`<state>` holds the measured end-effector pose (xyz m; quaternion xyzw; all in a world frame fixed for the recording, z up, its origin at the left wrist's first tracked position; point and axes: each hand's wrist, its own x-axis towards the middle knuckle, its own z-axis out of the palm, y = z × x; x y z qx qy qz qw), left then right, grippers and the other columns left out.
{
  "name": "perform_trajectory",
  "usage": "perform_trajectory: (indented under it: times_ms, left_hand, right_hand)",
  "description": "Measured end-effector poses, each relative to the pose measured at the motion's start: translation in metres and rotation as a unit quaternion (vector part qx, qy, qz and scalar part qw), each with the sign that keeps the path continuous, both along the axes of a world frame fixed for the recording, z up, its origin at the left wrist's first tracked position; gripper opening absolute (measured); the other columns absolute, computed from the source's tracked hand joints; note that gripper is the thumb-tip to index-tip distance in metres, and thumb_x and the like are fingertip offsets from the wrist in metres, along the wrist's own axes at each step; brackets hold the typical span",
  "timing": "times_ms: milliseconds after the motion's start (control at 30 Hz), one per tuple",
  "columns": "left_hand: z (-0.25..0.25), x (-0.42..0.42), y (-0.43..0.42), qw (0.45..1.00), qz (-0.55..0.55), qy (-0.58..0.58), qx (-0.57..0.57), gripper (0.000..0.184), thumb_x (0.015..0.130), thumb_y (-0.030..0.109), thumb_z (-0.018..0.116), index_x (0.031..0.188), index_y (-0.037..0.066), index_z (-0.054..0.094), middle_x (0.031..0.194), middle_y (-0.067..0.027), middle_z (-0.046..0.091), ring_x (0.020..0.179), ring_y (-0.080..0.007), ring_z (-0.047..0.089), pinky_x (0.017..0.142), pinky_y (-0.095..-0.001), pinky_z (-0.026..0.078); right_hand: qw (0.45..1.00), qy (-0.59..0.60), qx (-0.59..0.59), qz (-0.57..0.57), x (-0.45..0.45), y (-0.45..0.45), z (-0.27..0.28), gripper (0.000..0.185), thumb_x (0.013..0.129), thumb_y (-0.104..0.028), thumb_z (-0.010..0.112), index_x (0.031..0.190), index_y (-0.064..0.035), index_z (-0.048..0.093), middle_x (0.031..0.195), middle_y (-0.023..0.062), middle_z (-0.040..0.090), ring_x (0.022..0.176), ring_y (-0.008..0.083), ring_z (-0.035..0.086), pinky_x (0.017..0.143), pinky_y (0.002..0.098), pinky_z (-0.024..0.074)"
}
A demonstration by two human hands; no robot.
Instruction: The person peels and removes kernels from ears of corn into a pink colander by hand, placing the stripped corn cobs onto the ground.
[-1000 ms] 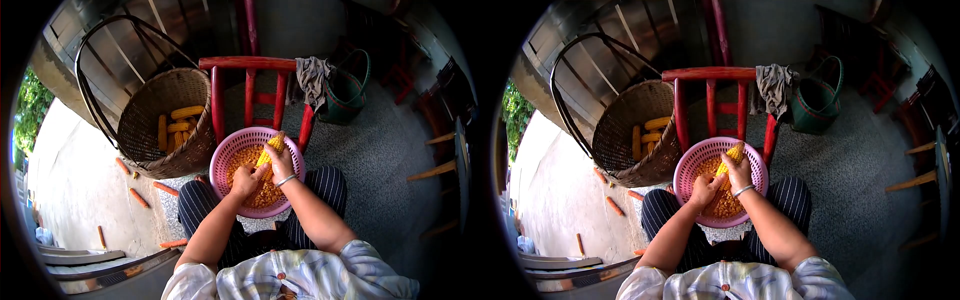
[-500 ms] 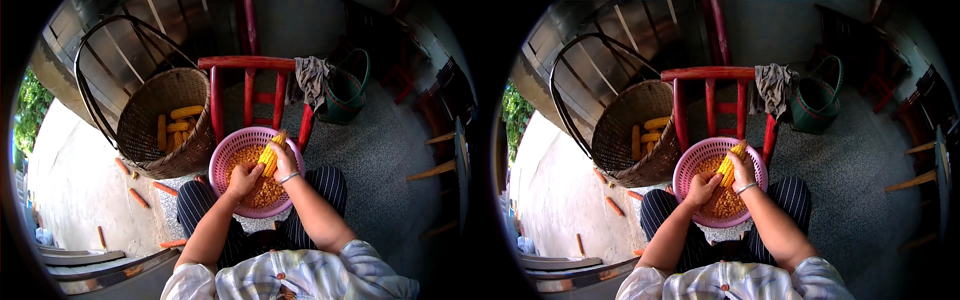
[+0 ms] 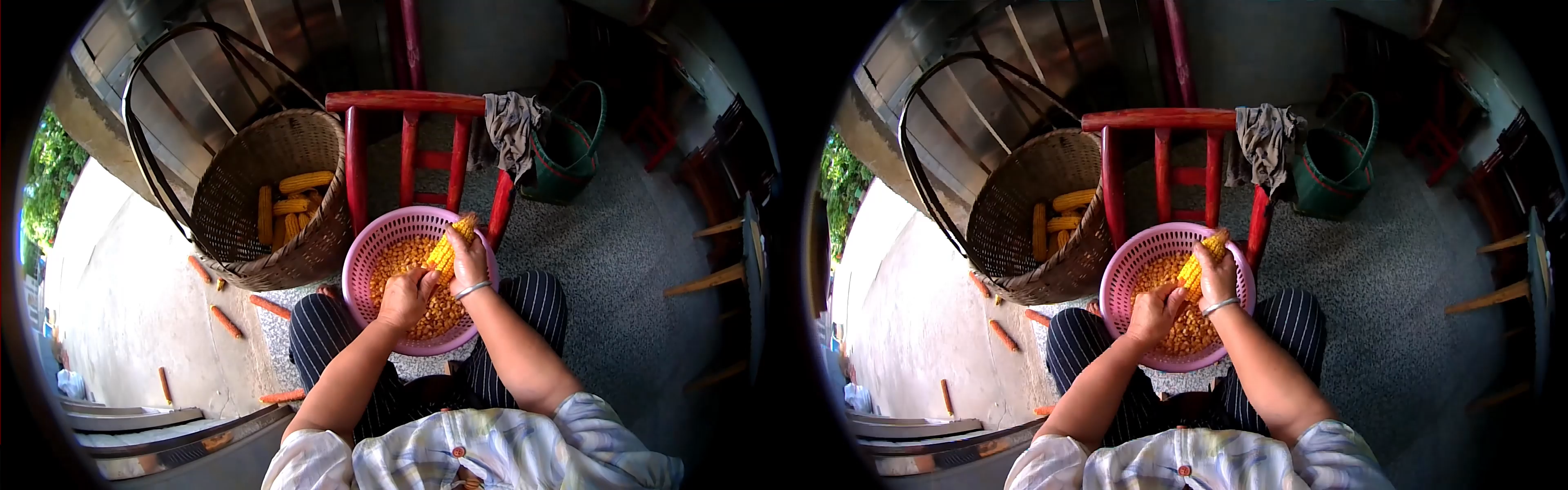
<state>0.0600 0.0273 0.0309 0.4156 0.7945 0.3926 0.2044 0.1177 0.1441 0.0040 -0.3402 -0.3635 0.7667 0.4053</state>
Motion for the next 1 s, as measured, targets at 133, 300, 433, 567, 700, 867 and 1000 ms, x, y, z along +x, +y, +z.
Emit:
perform_trajectory:
  times_ms: [133, 300, 433, 567, 700, 867, 1000]
  left_hand:
    - [-0.008, 0.001, 0.002, 0.999, 0.038, 0.038, -0.002, 0.036, 0.090, 0.028, 0.047, 0.080, -0.003, 0.060, 0.062, -0.0245, 0.055, 0.063, -0.0394, 0.057, 0.058, -0.0440, 0.044]
    - [0.000, -0.004, 0.001, 0.997, 0.074, -0.007, -0.030, 0.042, 0.092, 0.032, 0.042, 0.077, -0.004, 0.060, 0.065, -0.0249, 0.057, 0.065, -0.0402, 0.058, 0.062, -0.0443, 0.045]
    - [-0.010, -0.005, 0.001, 0.996, 0.069, -0.057, 0.008, 0.043, 0.090, 0.036, 0.047, 0.084, -0.005, 0.060, 0.071, -0.0226, 0.060, 0.071, -0.0324, 0.061, 0.065, -0.0405, 0.045]
    - [-0.005, -0.004, 0.002, 0.994, 0.026, -0.101, -0.041, 0.042, 0.088, 0.036, 0.052, 0.086, -0.005, 0.059, 0.072, -0.0182, 0.061, 0.068, -0.0242, 0.060, 0.064, -0.0372, 0.044]
    - [-0.008, -0.011, 0.002, 0.990, 0.040, -0.138, -0.008, 0.041, 0.090, 0.034, 0.049, 0.082, -0.005, 0.059, 0.064, -0.0138, 0.058, 0.059, -0.0179, 0.053, 0.060, -0.0344, 0.043]
    - [-0.020, -0.012, 0.000, 0.987, 0.050, -0.150, -0.011, 0.038, 0.093, 0.031, 0.046, 0.087, -0.004, 0.059, 0.068, -0.0120, 0.059, 0.062, -0.0139, 0.051, 0.060, -0.0323, 0.043]
    - [-0.013, -0.009, -0.002, 0.990, 0.059, -0.121, 0.048, 0.046, 0.088, 0.041, 0.049, 0.103, -0.002, 0.056, 0.090, -0.0218, 0.060, 0.084, -0.0338, 0.058, 0.075, -0.0378, 0.045]
  right_hand:
    - [1.000, -0.002, 0.008, 0.008, 0.000, 0.001, -0.005, 0.039, 0.079, -0.018, 0.066, 0.109, -0.0003, 0.047, 0.095, 0.0052, 0.055, 0.084, 0.0143, 0.054, 0.074, 0.0276, 0.0445]
    - [1.000, -0.008, 0.027, 0.012, -0.001, -0.002, -0.002, 0.039, 0.079, -0.019, 0.067, 0.109, -0.0007, 0.048, 0.092, 0.0031, 0.055, 0.083, 0.0127, 0.053, 0.074, 0.0265, 0.0436]
    - [1.000, 0.007, 0.026, 0.009, -0.002, -0.005, -0.003, 0.039, 0.079, -0.019, 0.066, 0.109, -0.0006, 0.048, 0.093, 0.0034, 0.055, 0.083, 0.0129, 0.053, 0.074, 0.0268, 0.0439]
    - [0.999, 0.000, 0.013, 0.029, -0.001, -0.006, -0.001, 0.036, 0.080, -0.016, 0.066, 0.108, -0.0014, 0.049, 0.092, 0.0034, 0.055, 0.082, 0.0129, 0.054, 0.073, 0.0269, 0.0444]
    - [0.999, 0.027, -0.006, 0.021, -0.001, -0.006, 0.003, 0.033, 0.080, -0.014, 0.066, 0.107, -0.0028, 0.050, 0.090, 0.0022, 0.055, 0.080, 0.0119, 0.053, 0.072, 0.0260, 0.0444]
    - [0.999, 0.036, -0.006, 0.023, -0.001, -0.002, 0.003, 0.033, 0.079, -0.014, 0.066, 0.106, -0.0030, 0.050, 0.089, 0.0020, 0.055, 0.079, 0.0115, 0.053, 0.071, 0.0257, 0.0442]
    - [1.000, 0.020, -0.010, 0.015, -0.001, -0.001, 0.001, 0.037, 0.080, -0.017, 0.066, 0.109, -0.0024, 0.049, 0.093, 0.0038, 0.055, 0.081, 0.0130, 0.054, 0.074, 0.0269, 0.0444]
